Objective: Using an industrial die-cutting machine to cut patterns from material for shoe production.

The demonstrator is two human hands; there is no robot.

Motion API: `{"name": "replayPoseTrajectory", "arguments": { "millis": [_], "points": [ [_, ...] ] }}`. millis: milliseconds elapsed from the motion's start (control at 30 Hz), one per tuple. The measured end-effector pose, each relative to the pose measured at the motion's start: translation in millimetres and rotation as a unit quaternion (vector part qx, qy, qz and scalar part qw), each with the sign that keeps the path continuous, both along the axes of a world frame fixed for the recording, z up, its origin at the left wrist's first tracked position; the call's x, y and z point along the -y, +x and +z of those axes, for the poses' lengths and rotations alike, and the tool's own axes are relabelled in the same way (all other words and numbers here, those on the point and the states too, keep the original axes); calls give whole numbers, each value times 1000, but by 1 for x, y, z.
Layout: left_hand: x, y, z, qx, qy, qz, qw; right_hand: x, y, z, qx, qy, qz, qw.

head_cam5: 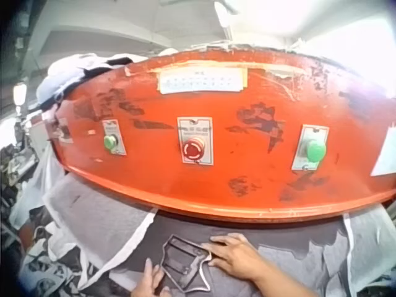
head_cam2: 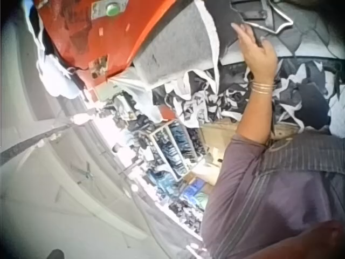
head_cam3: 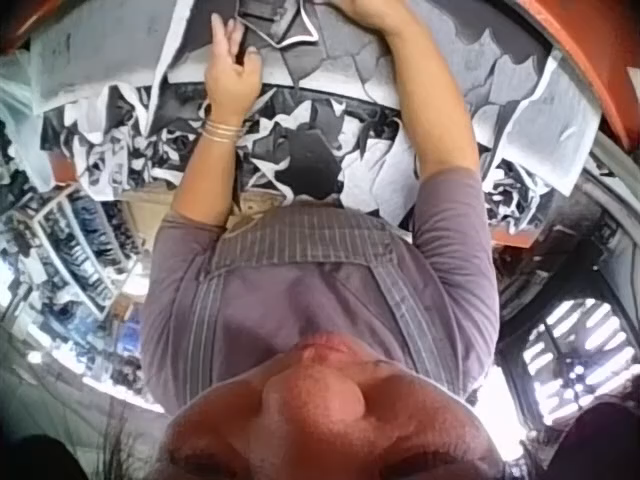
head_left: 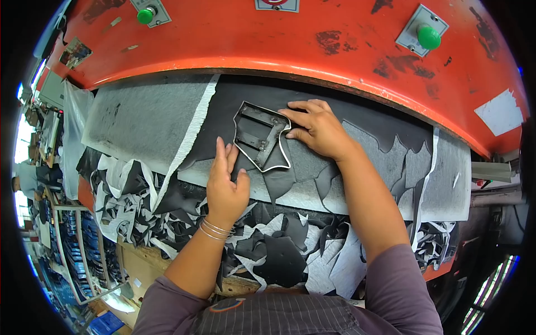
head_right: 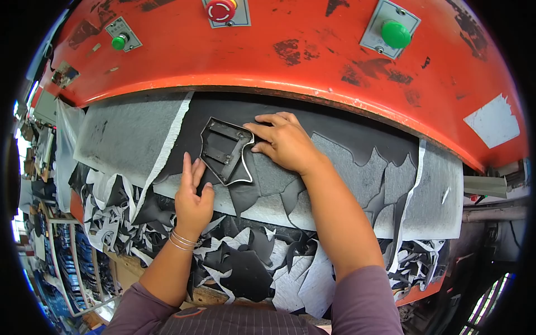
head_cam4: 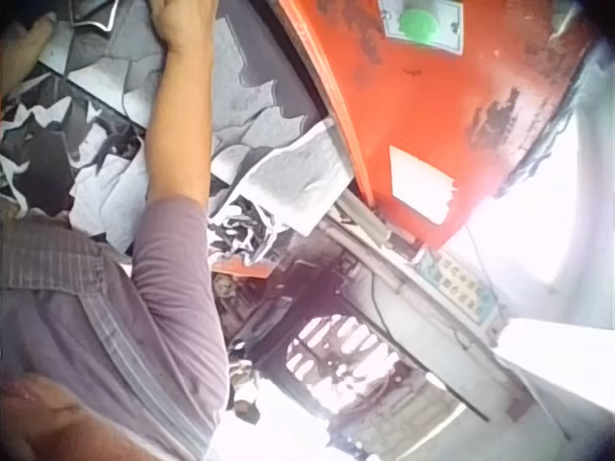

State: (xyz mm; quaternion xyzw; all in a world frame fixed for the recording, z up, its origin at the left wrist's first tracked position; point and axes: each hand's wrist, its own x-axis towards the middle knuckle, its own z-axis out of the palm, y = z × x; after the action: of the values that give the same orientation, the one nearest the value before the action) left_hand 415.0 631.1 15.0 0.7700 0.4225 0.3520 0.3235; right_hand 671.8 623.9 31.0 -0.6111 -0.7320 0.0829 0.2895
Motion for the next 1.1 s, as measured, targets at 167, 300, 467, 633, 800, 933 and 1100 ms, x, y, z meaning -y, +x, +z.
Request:
{"name": "replayPoseTrajectory", "arguments": {
  "millis": [167,300,467,633,800,933,1100],
  "points": [
    [-1,-3,3,0,-18,-1,1000,1,-2,1,-4,-3,8,1000],
    [-8,-9,0,-12,68,-25,997,6,-7,3,3,4,-4,1000],
    [-25,-46,4,-59,46,-22,997,3,-27,46,49,-65,26,996],
    [-19,-55,-6,-57,80,-10,995,-40,-83,62,206,-69,113,969],
    [-9,-69,-10,-11,46,-18,999,-51,-85,47,191,-182,36,964],
    [1,-77,-14,27,2,-25,999,-18,-79,30,90,-129,-112,981],
    [3,-74,-12,-28,67,-26,997,13,-97,18,-26,-88,-230,969]
  ]
}}
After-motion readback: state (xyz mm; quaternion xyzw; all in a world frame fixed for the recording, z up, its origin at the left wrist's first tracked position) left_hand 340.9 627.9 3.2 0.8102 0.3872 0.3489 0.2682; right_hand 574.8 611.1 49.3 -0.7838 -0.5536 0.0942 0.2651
